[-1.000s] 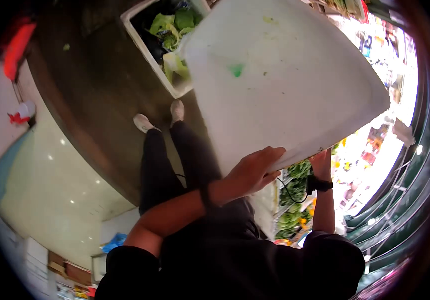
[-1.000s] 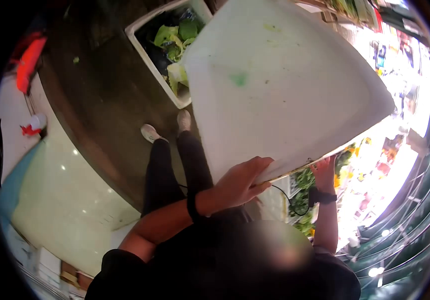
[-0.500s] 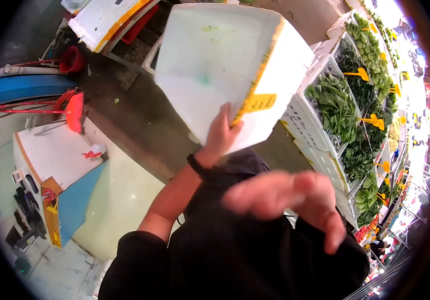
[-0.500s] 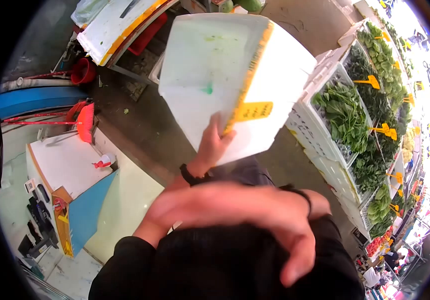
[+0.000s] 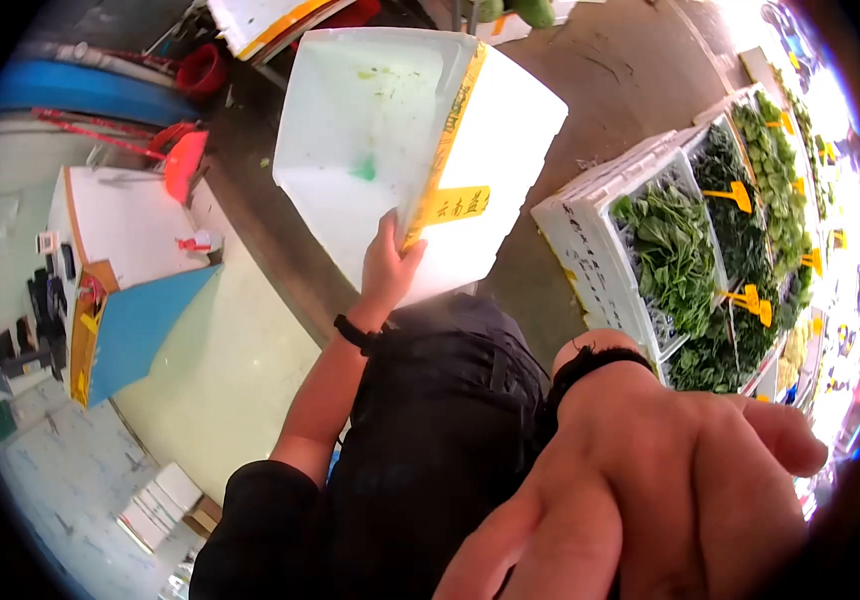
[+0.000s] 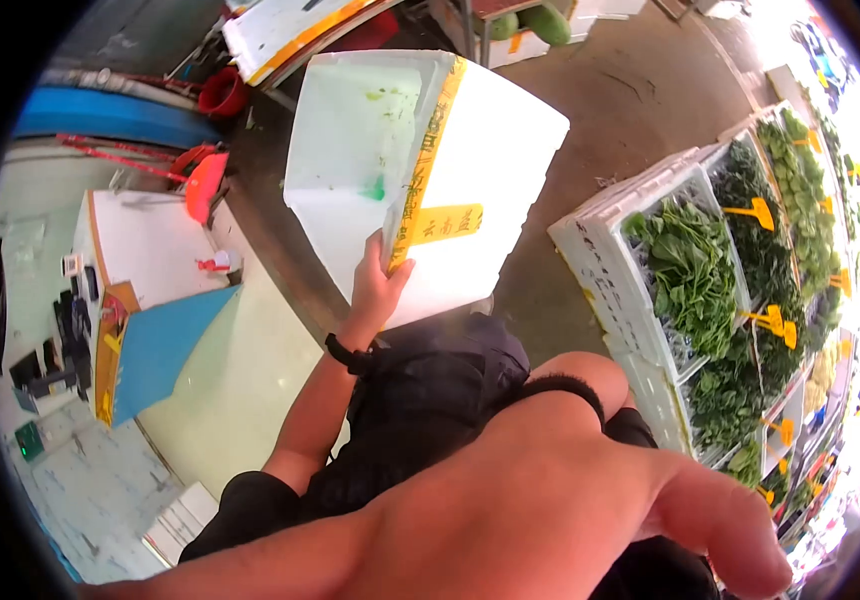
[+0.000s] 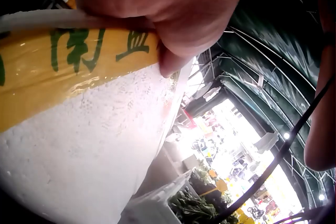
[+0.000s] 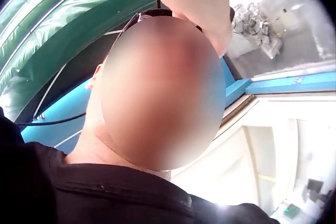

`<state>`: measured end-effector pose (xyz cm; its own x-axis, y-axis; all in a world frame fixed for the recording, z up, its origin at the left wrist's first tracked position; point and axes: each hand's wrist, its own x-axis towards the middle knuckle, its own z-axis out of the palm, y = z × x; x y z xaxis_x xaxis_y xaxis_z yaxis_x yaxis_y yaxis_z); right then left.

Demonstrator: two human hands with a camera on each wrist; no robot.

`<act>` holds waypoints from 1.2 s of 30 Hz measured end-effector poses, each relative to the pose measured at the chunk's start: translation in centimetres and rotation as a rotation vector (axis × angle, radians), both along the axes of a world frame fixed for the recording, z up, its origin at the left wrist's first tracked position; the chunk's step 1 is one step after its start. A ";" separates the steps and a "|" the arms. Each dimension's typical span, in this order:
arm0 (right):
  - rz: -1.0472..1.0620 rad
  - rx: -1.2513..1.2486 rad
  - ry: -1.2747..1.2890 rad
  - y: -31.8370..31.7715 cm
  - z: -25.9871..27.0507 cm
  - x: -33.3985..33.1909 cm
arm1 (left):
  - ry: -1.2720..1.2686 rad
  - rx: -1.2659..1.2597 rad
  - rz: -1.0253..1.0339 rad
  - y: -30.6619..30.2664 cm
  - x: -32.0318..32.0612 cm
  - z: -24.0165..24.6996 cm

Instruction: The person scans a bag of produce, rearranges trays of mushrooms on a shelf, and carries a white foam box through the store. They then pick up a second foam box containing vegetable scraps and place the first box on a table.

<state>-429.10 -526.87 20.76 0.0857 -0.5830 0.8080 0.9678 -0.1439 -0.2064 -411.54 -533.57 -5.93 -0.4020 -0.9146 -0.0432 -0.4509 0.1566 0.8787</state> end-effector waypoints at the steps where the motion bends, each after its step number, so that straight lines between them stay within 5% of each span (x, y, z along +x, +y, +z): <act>1: 0.012 -0.010 -0.006 0.4 0.3 -0.2 | -0.023 -0.010 0.027 0.4 0.8 -0.2; 6: -0.010 0.125 0.065 0.8 -0.4 -0.8 | -0.193 -0.121 0.137 1.8 6.7 -0.8; 14: -0.261 1.040 0.687 2.1 -13.0 -4.6 | -0.596 -0.233 0.185 4.1 21.5 -4.8; 21: -0.198 1.415 0.650 3.1 -21.7 -2.4 | -0.795 -0.219 0.140 3.2 30.6 -13.9; 36: -0.058 1.637 1.413 -1.8 -34.5 8.5 | -0.782 -0.079 0.162 -0.9 39.3 -37.1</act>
<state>-420.57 -528.64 -13.72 -0.0209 -0.5274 -0.8494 0.1039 0.8438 -0.5265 -372.22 -534.50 -43.07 -0.1439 -0.9712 -0.1901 -0.9539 0.0851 0.2877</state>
